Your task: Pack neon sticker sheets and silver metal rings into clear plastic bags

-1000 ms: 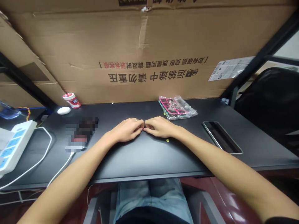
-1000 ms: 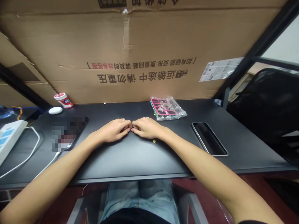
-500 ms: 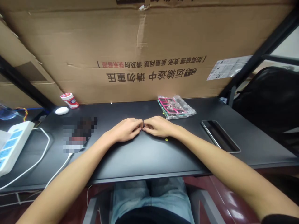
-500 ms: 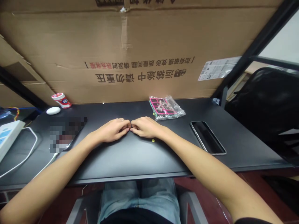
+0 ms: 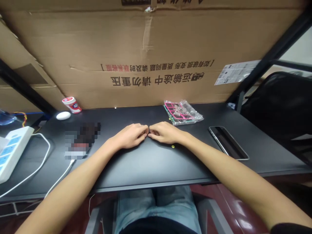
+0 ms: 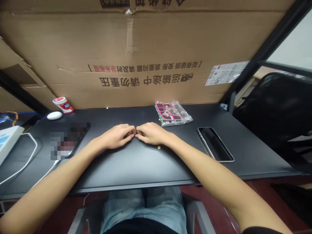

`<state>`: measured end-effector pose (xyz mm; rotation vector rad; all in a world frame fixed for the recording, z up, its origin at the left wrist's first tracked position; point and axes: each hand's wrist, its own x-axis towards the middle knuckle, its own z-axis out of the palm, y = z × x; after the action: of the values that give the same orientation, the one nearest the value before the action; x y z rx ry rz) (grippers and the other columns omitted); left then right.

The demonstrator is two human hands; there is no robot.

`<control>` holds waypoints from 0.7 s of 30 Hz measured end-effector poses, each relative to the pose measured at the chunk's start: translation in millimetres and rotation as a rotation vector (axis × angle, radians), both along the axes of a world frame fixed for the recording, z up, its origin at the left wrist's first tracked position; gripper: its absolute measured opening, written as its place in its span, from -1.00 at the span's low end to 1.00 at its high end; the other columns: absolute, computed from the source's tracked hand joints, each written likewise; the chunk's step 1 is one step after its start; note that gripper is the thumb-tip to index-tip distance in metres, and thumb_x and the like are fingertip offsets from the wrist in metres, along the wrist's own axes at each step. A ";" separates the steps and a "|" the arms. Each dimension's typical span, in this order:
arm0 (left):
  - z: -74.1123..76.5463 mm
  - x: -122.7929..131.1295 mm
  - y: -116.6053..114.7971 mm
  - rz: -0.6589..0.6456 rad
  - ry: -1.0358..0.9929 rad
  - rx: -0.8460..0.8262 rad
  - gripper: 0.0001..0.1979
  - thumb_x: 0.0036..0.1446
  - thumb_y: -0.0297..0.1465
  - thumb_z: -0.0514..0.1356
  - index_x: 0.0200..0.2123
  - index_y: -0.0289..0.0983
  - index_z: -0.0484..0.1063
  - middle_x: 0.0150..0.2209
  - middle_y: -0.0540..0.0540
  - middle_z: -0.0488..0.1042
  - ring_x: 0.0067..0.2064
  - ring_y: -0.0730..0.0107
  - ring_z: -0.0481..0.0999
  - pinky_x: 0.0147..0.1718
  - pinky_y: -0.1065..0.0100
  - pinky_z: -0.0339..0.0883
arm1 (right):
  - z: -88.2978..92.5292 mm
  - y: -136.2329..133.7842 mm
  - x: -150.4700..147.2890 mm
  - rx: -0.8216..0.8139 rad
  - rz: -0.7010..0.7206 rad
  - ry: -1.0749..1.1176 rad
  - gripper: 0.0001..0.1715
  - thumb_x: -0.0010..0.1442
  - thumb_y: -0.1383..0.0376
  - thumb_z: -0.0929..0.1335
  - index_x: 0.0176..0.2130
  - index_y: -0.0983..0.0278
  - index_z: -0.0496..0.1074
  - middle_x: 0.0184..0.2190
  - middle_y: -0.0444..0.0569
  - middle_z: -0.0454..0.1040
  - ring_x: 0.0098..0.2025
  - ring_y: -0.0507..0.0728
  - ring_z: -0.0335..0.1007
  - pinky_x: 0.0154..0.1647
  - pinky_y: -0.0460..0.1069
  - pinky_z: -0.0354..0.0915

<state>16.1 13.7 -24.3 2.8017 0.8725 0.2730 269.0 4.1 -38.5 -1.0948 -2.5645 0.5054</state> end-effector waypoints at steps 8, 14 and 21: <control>2.9 -0.1 -1.7 0.005 0.012 -0.005 -0.84 0.54 -0.35 0.06 -0.09 -0.17 0.44 -0.18 -0.10 0.59 -0.17 0.21 0.56 -0.15 0.24 0.35 | 0.9 -0.4 0.3 0.016 -0.003 0.001 -0.69 0.47 0.19 0.39 -0.33 0.22 0.37 -0.41 -0.11 0.49 -0.38 0.08 0.25 -0.30 -0.01 0.02; 3.3 -0.2 -1.8 -0.002 0.019 0.013 -0.84 0.53 -0.37 0.06 -0.09 -0.17 0.44 -0.17 -0.10 0.59 -0.17 0.20 0.56 -0.16 0.22 0.35 | 1.1 -0.7 0.0 0.029 0.006 0.000 -0.69 0.48 0.19 0.40 -0.32 0.22 0.38 -0.39 -0.09 0.51 -0.37 0.08 0.28 -0.29 -0.01 0.02; 2.8 -1.1 -1.5 -0.003 0.020 0.015 -0.87 0.50 -0.41 0.08 -0.06 -0.16 0.44 -0.16 -0.10 0.59 -0.14 0.19 0.57 -0.14 0.24 0.36 | 1.1 -0.8 0.0 0.029 0.004 -0.006 -0.71 0.48 0.20 0.39 -0.31 0.22 0.39 -0.40 -0.10 0.49 -0.37 0.08 0.26 -0.29 -0.01 0.01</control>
<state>15.1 12.3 -21.5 2.8237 0.8745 0.2519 269.0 3.3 -37.4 -1.0829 -2.5713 0.4653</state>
